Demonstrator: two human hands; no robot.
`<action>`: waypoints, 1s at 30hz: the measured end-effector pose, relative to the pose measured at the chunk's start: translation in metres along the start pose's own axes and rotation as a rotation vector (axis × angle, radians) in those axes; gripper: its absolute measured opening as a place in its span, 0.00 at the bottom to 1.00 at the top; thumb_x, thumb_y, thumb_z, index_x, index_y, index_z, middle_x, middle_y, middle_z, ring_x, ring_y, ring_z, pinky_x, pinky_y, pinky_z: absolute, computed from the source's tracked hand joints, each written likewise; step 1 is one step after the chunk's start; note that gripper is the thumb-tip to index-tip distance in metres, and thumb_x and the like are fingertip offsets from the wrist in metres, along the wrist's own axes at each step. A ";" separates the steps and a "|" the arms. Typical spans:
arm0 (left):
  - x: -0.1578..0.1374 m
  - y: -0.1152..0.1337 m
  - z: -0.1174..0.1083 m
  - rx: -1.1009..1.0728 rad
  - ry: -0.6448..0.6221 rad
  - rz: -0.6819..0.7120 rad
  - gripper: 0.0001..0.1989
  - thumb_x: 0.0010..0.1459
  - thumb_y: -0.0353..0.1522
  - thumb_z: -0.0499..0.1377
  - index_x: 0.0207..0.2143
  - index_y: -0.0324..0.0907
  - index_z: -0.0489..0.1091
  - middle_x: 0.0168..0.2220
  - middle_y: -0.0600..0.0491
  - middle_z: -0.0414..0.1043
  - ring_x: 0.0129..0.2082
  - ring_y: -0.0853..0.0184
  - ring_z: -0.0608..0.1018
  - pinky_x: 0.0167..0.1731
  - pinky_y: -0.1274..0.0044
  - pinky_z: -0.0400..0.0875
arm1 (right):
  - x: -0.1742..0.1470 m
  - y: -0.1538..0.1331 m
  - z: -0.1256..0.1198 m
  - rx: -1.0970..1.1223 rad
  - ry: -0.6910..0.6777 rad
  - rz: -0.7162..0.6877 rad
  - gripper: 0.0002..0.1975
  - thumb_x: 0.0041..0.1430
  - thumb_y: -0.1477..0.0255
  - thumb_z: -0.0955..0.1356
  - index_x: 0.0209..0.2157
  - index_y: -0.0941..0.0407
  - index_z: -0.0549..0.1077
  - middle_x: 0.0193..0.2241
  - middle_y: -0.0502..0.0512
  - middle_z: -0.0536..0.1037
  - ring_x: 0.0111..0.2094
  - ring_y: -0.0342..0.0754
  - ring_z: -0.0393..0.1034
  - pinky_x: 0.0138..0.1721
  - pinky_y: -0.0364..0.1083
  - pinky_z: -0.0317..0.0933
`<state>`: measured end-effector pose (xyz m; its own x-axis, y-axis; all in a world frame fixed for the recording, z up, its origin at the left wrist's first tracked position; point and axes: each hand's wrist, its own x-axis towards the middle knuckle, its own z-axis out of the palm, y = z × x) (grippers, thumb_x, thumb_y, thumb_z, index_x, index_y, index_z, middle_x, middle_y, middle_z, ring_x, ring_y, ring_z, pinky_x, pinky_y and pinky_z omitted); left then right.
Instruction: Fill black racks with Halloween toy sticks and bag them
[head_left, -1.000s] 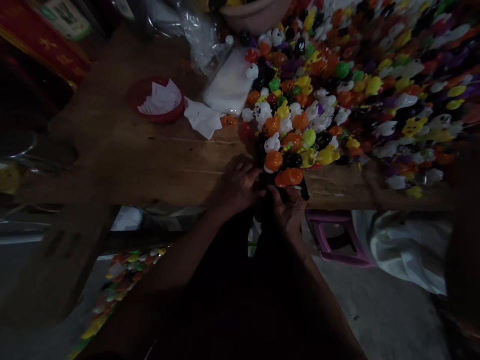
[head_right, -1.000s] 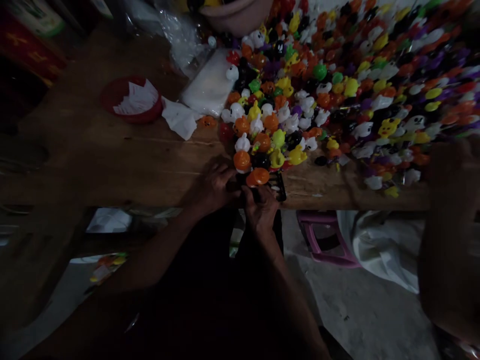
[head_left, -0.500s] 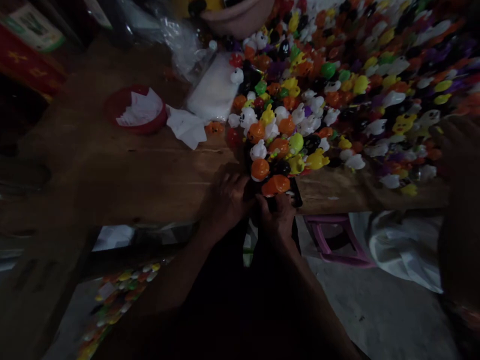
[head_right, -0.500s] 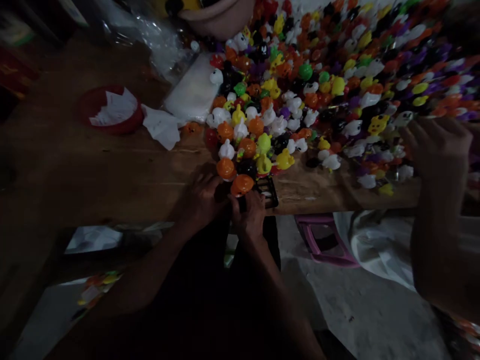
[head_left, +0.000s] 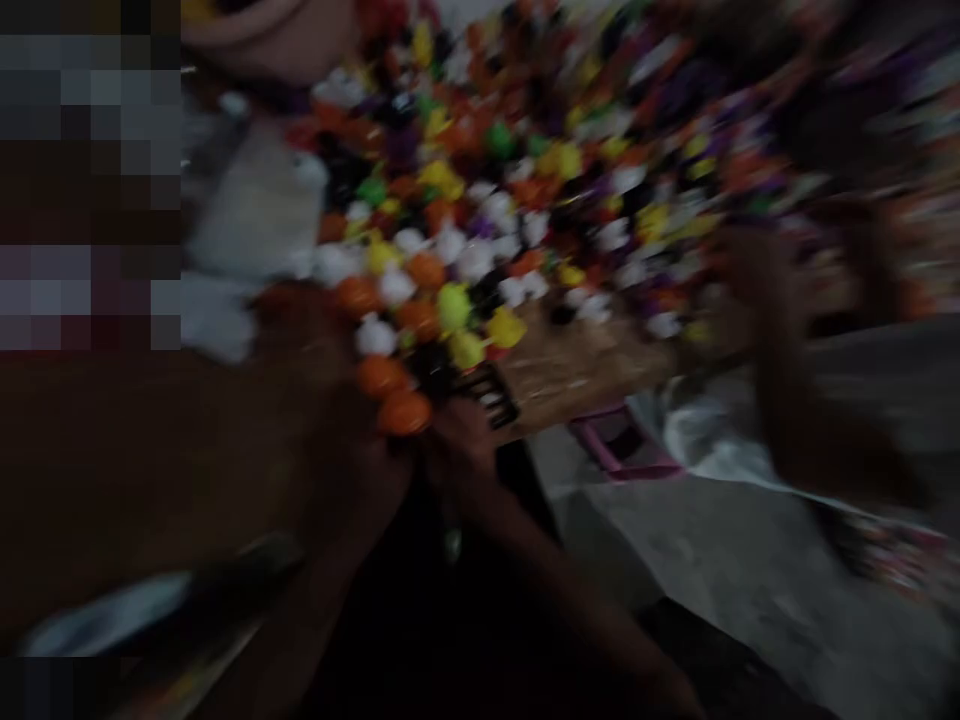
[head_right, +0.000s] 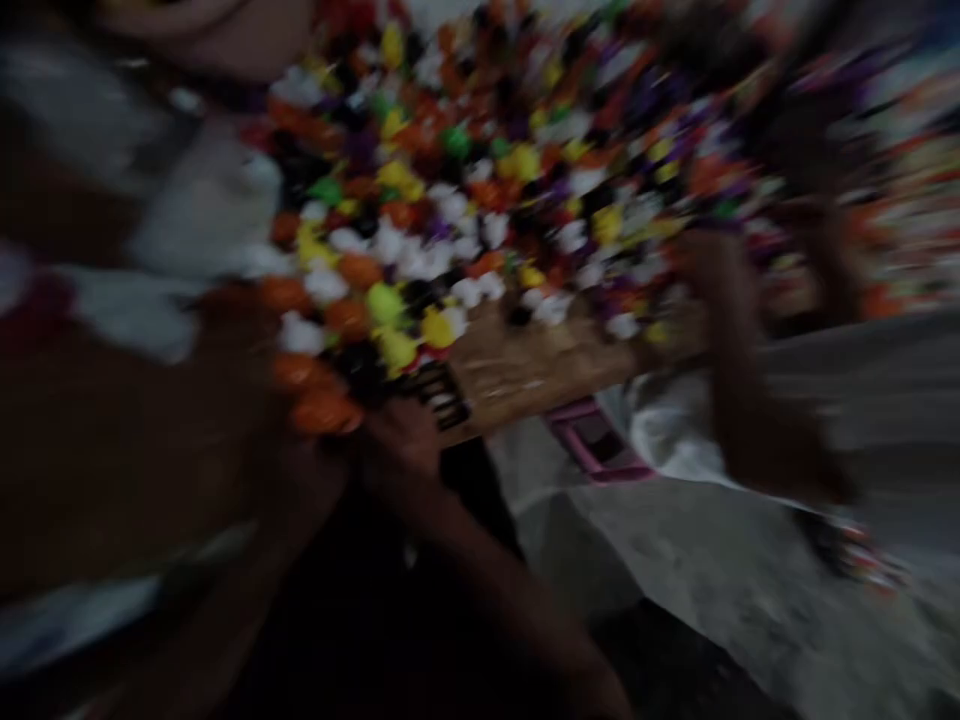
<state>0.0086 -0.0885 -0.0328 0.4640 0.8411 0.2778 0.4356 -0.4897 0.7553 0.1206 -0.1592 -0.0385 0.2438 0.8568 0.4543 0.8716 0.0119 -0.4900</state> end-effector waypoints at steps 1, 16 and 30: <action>-0.002 0.003 -0.002 0.079 0.007 -0.037 0.06 0.59 0.32 0.62 0.40 0.45 0.75 0.36 0.49 0.78 0.40 0.53 0.80 0.46 0.60 0.76 | 0.003 0.003 -0.003 0.023 0.019 0.013 0.10 0.66 0.71 0.65 0.36 0.53 0.79 0.32 0.57 0.78 0.35 0.52 0.69 0.37 0.52 0.63; 0.014 0.005 -0.004 0.190 -0.074 -0.017 0.05 0.57 0.26 0.63 0.36 0.41 0.76 0.39 0.48 0.80 0.44 0.57 0.79 0.48 0.68 0.72 | 0.019 0.008 -0.009 0.337 0.129 -0.020 0.14 0.71 0.62 0.66 0.38 0.54 0.80 0.38 0.58 0.80 0.40 0.53 0.74 0.43 0.51 0.67; 0.009 0.004 -0.001 0.154 -0.032 0.019 0.03 0.61 0.28 0.62 0.37 0.42 0.76 0.36 0.51 0.81 0.40 0.60 0.80 0.43 0.71 0.72 | 0.018 0.013 -0.001 0.199 0.179 -0.010 0.12 0.71 0.63 0.66 0.44 0.54 0.77 0.39 0.60 0.80 0.43 0.55 0.75 0.47 0.53 0.70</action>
<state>0.0135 -0.0822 -0.0264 0.4968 0.8248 0.2700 0.5384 -0.5369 0.6496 0.1361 -0.1443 -0.0363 0.3223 0.7514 0.5758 0.7780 0.1363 -0.6133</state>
